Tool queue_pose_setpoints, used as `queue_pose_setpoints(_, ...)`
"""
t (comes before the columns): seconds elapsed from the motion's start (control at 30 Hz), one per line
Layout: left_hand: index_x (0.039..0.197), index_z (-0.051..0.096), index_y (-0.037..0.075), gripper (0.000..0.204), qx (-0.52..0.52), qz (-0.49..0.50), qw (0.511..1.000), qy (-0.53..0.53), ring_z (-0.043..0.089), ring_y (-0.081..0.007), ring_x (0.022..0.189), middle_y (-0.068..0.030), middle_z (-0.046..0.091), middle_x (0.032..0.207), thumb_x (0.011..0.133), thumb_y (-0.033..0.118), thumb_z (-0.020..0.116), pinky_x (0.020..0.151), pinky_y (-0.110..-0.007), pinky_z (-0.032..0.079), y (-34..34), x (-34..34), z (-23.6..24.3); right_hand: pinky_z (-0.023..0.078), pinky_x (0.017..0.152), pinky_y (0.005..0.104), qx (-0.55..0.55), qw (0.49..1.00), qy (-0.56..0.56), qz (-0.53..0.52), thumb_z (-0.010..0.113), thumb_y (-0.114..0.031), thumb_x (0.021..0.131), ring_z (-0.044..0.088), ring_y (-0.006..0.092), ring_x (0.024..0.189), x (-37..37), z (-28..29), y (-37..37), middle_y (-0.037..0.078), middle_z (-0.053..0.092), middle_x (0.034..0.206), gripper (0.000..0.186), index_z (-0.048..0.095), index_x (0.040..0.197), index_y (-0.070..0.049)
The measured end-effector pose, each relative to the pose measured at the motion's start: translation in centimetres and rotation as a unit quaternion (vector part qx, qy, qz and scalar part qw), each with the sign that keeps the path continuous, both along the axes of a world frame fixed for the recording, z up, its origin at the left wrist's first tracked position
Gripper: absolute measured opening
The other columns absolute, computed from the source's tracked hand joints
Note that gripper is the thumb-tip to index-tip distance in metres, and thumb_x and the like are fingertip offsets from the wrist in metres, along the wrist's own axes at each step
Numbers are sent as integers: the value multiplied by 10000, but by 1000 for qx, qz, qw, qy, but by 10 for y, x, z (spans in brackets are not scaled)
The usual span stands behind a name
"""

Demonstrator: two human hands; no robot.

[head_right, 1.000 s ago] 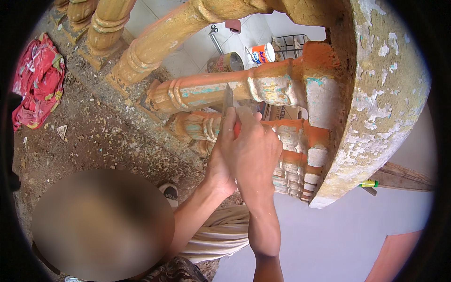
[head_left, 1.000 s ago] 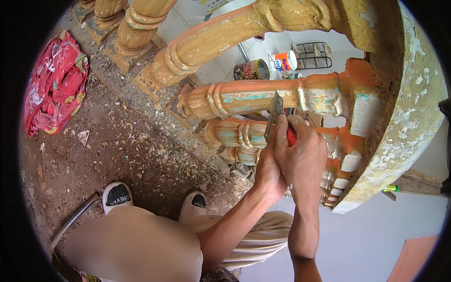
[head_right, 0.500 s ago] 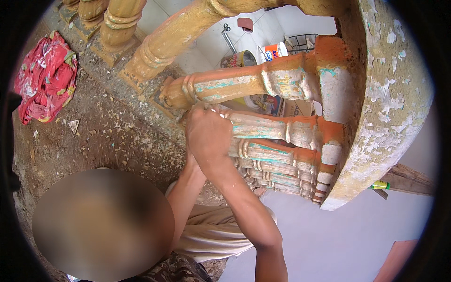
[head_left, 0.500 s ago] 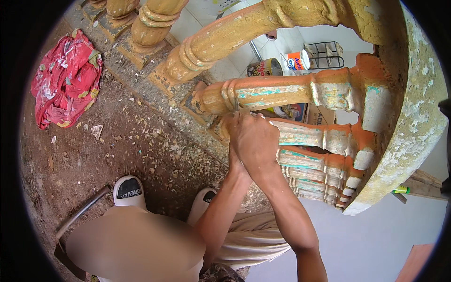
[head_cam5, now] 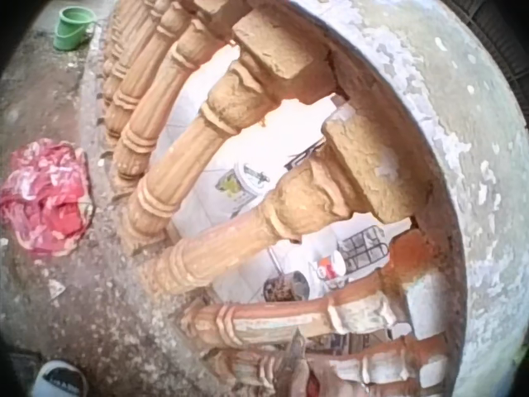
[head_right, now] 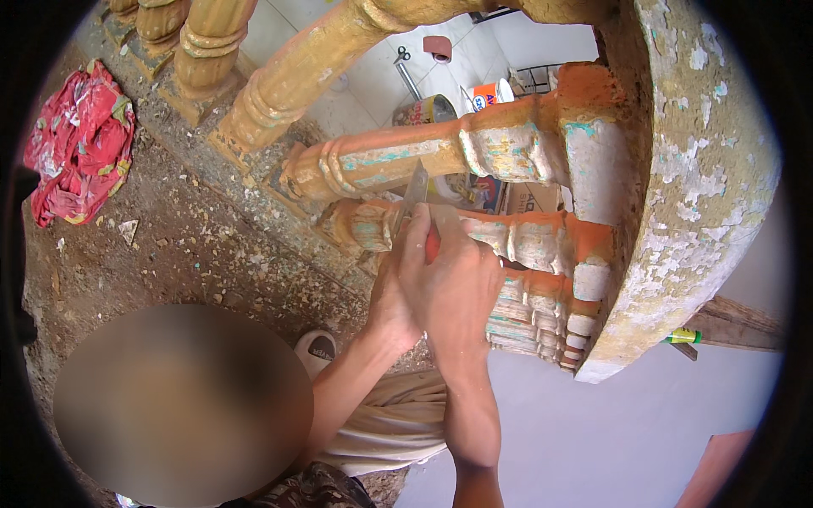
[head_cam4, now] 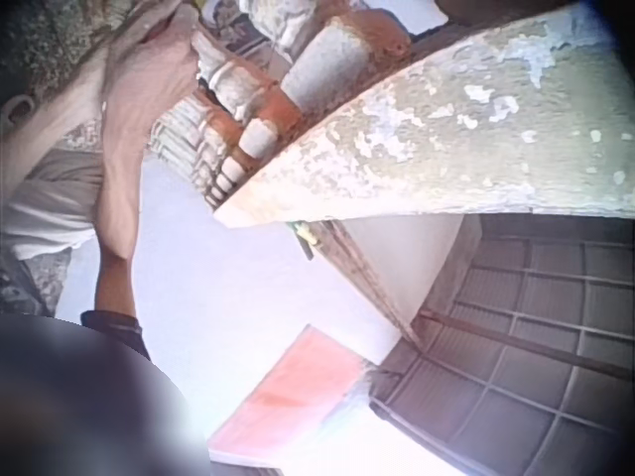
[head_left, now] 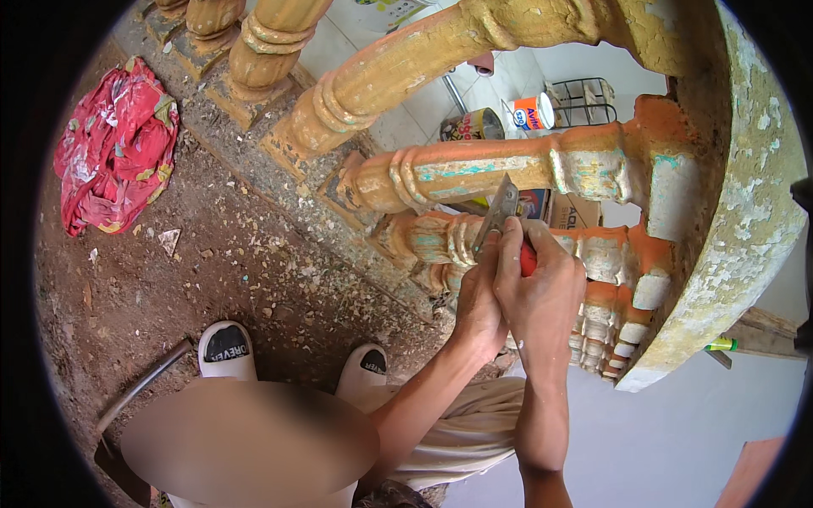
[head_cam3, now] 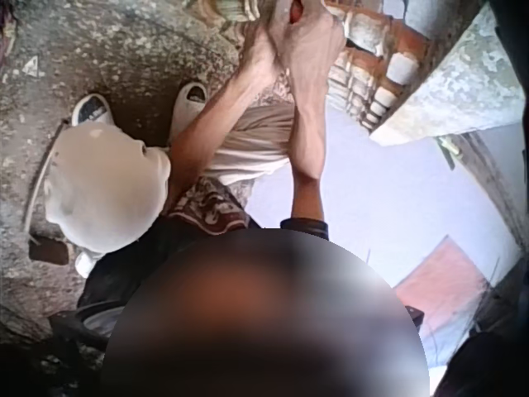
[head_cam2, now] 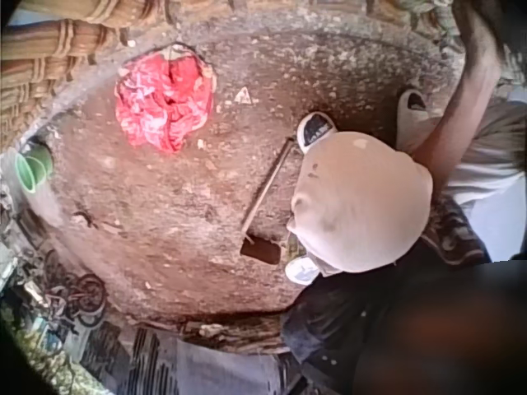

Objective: The person uses a red-handled scraper to remove old paint from a wooden structure with ornate columns. They work on multiple sections, including the underside and vertical columns, while sitting on the ground.

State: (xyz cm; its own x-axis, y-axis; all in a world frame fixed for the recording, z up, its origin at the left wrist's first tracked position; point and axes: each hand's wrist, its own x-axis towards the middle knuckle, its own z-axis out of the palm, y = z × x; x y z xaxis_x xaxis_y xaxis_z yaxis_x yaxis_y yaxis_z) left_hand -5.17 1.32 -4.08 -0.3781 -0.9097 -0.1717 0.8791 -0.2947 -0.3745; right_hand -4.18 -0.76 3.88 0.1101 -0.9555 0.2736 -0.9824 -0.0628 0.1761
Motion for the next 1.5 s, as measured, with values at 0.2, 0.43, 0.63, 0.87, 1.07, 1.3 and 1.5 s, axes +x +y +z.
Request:
queue_pose_setpoints(0.2, 1271, 649, 79, 458, 40, -10, 999, 12, 630, -78, 1050, 5, 663, 1138, 1137, 473, 458, 913, -281, 549, 4, -2, 35, 548, 629, 439, 11, 999, 8, -29, 677, -226, 1003, 711, 418, 682, -2, 31, -2, 243, 692, 738, 221, 747, 914, -36)
queue_pose_setpoints(0.43, 1282, 612, 99, 413, 88, 25, 994, 60, 634, -116, 1042, 0, 636, 1139, 1099, 464, 550, 896, -298, 548, -3, -3, -1, 543, 609, 470, 52, 998, 18, 9, 684, -226, 991, 703, 440, 683, -7, -13, -8, 228, 693, 721, 222, 748, 900, -34)
queue_pose_setpoints(0.63, 1229, 660, 87, 369, 112, 33, 990, -81, 646, -84, 978, 15, 651, 1075, 1113, 418, 547, 831, -278, 567, 2, -3, 5, 536, 601, 476, -9, 998, -42, -39, 691, -223, 985, 690, 447, 673, -1, -7, -2, 248, 691, 744, 211, 744, 911, -33)
queue_pose_setpoints(0.87, 1231, 657, 81, 347, 107, 37, 991, -66, 637, -86, 987, 10, 648, 1087, 1107, 393, 568, 851, -285, 557, -2, -5, -11, 550, 616, 463, 31, 999, -16, -9, 675, -215, 998, 714, 441, 711, -8, -28, -5, 240, 709, 758, 197, 756, 964, -39)
queue_pose_setpoints(1.07, 1202, 651, 86, 388, 81, 41, 996, 15, 650, -93, 946, 17, 646, 1055, 1110, 447, 543, 812, -295, 570, -2, -18, -31, 534, 608, 480, 88, 995, -39, 7, 669, -213, 1005, 685, 466, 718, -11, -38, -6, 247, 683, 746, 186, 738, 934, -55)
queue_pose_setpoints(1.3, 1251, 630, 94, 372, 76, 26, 996, 34, 653, -103, 974, 9, 647, 1092, 1107, 427, 546, 833, -306, 570, 13, -17, -24, 549, 617, 495, 38, 999, 4, -3, 675, -237, 991, 701, 443, 690, -5, -36, -3, 230, 698, 734, 217, 728, 887, -53)
queue_pose_setpoints(1.5, 1155, 671, 98, 331, 95, 90, 990, -49, 662, -92, 936, 19, 664, 1021, 1107, 404, 554, 791, -296, 572, 12, 0, -11, 541, 632, 501, 8, 1000, -19, -8, 672, -250, 990, 698, 450, 698, -1, -36, -4, 232, 696, 734, 245, 736, 873, -44)
